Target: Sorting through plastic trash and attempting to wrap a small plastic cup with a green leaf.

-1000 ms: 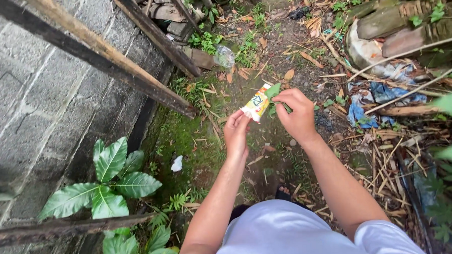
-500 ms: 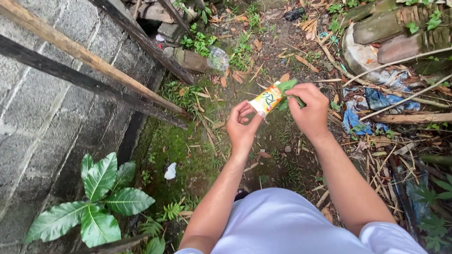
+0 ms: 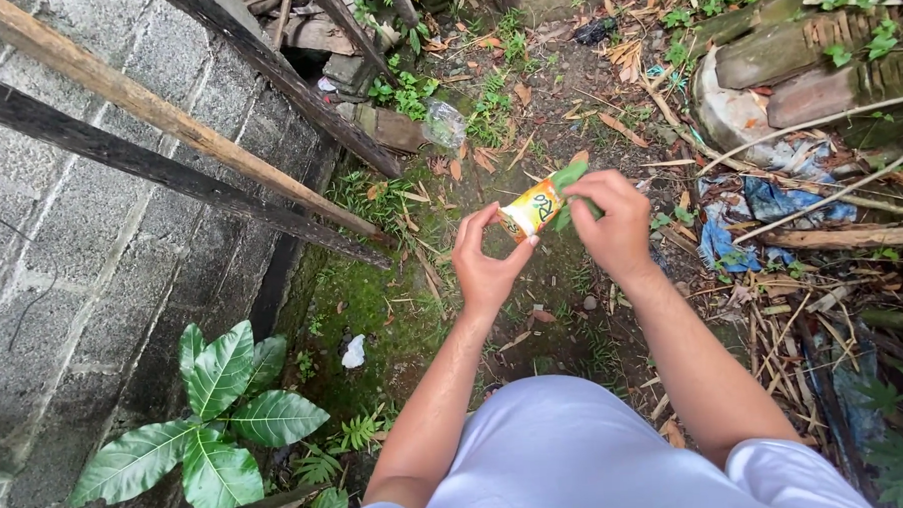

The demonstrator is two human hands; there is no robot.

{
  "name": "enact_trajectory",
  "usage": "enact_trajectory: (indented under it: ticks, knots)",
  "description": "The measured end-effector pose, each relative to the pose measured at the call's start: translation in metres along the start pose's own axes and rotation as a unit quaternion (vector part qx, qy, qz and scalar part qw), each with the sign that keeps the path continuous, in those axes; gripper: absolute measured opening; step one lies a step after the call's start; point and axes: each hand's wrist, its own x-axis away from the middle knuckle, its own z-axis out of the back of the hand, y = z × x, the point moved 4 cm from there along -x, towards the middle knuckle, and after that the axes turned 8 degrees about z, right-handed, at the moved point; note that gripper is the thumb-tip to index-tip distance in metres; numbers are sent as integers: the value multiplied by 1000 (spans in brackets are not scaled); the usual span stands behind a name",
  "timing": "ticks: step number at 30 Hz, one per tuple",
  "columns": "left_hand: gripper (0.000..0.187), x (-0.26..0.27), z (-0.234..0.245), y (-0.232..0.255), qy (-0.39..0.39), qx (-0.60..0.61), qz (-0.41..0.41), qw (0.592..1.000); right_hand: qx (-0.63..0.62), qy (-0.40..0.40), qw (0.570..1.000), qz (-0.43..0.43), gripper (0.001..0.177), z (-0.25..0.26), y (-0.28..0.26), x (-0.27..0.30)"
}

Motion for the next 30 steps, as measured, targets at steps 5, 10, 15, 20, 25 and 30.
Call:
enact_trajectory:
  ticks: [5, 10, 15, 20, 25, 30]
  knots:
    - [68, 0, 6, -2, 17, -15, -28, 999, -27, -45, 997, 62, 15, -23, -28, 2]
    - [68, -3, 11, -12, 24, -40, -48, 998, -10, -65, 996, 53, 14, -32, 6, 1]
    - [71, -3, 4, -15, 12, -153, -128, 980, 23, -20, 999, -12, 14, -15, 9, -7]
    - [69, -1, 2, 1, -9, -170, -157, 973, -42, -78, 995, 50, 15, -24, -4, 1]
    - [71, 2, -1, 4, -23, -183, -170, 968, 7, -78, 996, -31, 14, -15, 26, 3]
    - [69, 3, -6, 7, -33, -181, -187, 965, -49, -80, 995, 40, 16, -9, -11, 0]
